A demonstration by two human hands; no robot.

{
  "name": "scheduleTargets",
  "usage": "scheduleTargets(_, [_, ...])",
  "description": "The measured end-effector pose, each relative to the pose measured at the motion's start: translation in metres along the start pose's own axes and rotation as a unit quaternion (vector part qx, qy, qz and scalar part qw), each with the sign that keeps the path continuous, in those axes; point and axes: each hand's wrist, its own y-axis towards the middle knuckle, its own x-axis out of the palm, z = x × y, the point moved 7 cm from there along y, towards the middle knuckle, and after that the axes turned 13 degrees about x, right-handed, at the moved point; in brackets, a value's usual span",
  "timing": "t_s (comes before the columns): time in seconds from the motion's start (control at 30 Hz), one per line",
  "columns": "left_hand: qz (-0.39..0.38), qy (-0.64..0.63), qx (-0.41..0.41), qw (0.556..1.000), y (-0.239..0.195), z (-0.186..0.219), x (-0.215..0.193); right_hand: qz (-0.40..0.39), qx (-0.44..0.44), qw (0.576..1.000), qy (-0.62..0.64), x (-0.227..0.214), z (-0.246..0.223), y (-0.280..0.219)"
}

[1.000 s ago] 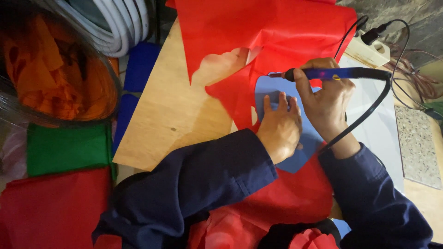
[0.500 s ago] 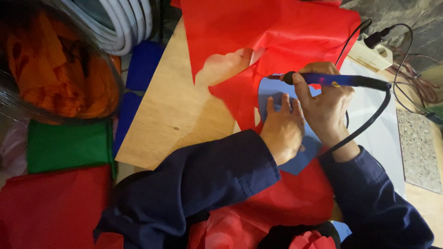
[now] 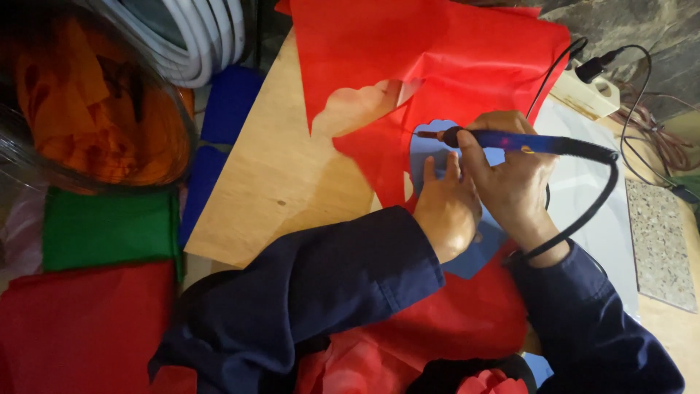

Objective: Cutting specific shapes out of red fabric using a heat tool and a blue template.

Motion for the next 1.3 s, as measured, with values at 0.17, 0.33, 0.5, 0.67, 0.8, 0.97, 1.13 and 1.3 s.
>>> scheduleTargets(0.17, [-0.101, 0.006, 0.004, 0.995, 0.003, 0.000, 0.008, -0.012, 0.004, 1.000, 0.006, 0.000, -0.003, -0.003])
scheduleTargets(0.33, [-0.121, 0.027, 0.000, 0.992, 0.002, 0.000, 0.007, -0.017, 0.006, 1.000, 0.012, -0.001, -0.008, -0.002])
scheduleTargets(0.5, [-0.136, 0.005, -0.007, 0.991, 0.007, 0.001, 0.020, -0.021, 0.010, 1.000, 0.020, -0.002, -0.011, -0.003])
scheduleTargets(0.67, [0.111, -0.065, -0.040, 0.991, -0.003, 0.011, 0.007, -0.029, -0.001, 1.000, 0.009, -0.003, -0.013, -0.001])
scheduleTargets(0.8, [0.208, -0.006, -0.010, 0.978, 0.008, 0.010, 0.028, -0.017, -0.014, 1.000, -0.017, -0.008, -0.019, 0.003])
scheduleTargets(0.97, [0.210, 0.063, 0.092, 0.971, 0.004, 0.021, 0.021, -0.018, 0.000, 0.999, -0.048, -0.009, -0.024, 0.004])
scheduleTargets(1.13, [0.087, 0.015, 0.025, 0.996, 0.005, 0.019, 0.035, -0.015, 0.001, 0.998, -0.064, -0.015, -0.034, 0.007])
scheduleTargets(1.3, [0.047, 0.001, 0.017, 0.999, -0.016, 0.019, 0.031, -0.002, -0.003, 0.997, -0.076, -0.017, -0.041, 0.000])
